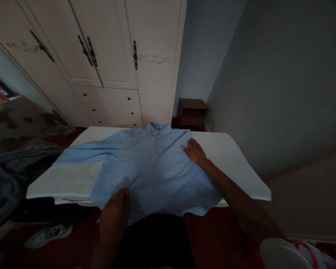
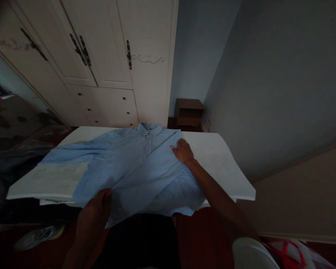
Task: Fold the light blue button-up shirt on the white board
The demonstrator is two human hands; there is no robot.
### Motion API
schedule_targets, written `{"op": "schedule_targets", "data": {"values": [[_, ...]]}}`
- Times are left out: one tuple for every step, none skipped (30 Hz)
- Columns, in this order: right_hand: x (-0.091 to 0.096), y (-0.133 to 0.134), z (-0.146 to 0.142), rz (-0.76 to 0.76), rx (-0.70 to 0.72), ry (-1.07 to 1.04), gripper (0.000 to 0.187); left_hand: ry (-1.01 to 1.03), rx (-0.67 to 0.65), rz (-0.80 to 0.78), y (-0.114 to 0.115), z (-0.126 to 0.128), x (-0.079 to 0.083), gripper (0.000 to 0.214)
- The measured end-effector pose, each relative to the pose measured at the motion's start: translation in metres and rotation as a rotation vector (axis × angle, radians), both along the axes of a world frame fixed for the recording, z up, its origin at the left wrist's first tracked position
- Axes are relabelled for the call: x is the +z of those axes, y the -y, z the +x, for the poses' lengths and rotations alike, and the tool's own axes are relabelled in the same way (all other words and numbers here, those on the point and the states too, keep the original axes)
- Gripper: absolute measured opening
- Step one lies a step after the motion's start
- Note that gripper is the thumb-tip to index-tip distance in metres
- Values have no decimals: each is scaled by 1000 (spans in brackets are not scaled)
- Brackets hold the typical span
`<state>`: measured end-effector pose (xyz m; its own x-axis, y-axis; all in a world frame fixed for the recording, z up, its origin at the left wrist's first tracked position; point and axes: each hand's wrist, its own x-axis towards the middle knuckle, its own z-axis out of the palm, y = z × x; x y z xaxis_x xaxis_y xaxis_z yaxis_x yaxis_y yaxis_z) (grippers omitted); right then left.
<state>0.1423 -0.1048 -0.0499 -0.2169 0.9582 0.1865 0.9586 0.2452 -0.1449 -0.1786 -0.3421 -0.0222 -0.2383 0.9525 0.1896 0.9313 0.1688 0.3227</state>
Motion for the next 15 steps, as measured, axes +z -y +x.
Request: {"op": "schedule_targets", "data": {"values": [[-1,0,2,9,5,15,86,12,29,-48,1,0,1,35],[-2,0,3,17,10,29,86,33,56,-87,2,1,1,33],[-3,-1,3,21,14,38,86,65,76,-115,2,1,1,32],[-3,-1,4,19,15,44,86,110,93,-132,3,2,1,31],[-4,-2,4,10,13,48,86,168,100,-142,3,2,1,30],[-4,-3,5,-3,12,51,86,237,91,-148,4,1,0,30],[-5,-4,5,-17,12,54,86,309,74,-150,5,1,0,31],[-5,-5,6,-31,12,59,87,379,54,-148,6,0,-2,33],[-6,-6,6,-42,14,63,87,442,32,-146,7,-2,-3,36],[-7,-7,7,-48,18,64,87,494,8,-145,9,-3,-6,39],[-7,-8,8,-51,23,63,87,536,-21,-152,11,-4,-9,42],[-8,-8,8,-52,27,59,86,560,-49,-166,12,-5,-13,44],[-8,-8,9,-54,29,55,85,565,-75,-178,14,-6,-19,45],[-7,-9,9,-57,29,52,85,559,-100,-183,16,-6,-24,46],[-6,-9,9,-65,29,51,84,554,-120,-176,17,-7,-31,46]]}}
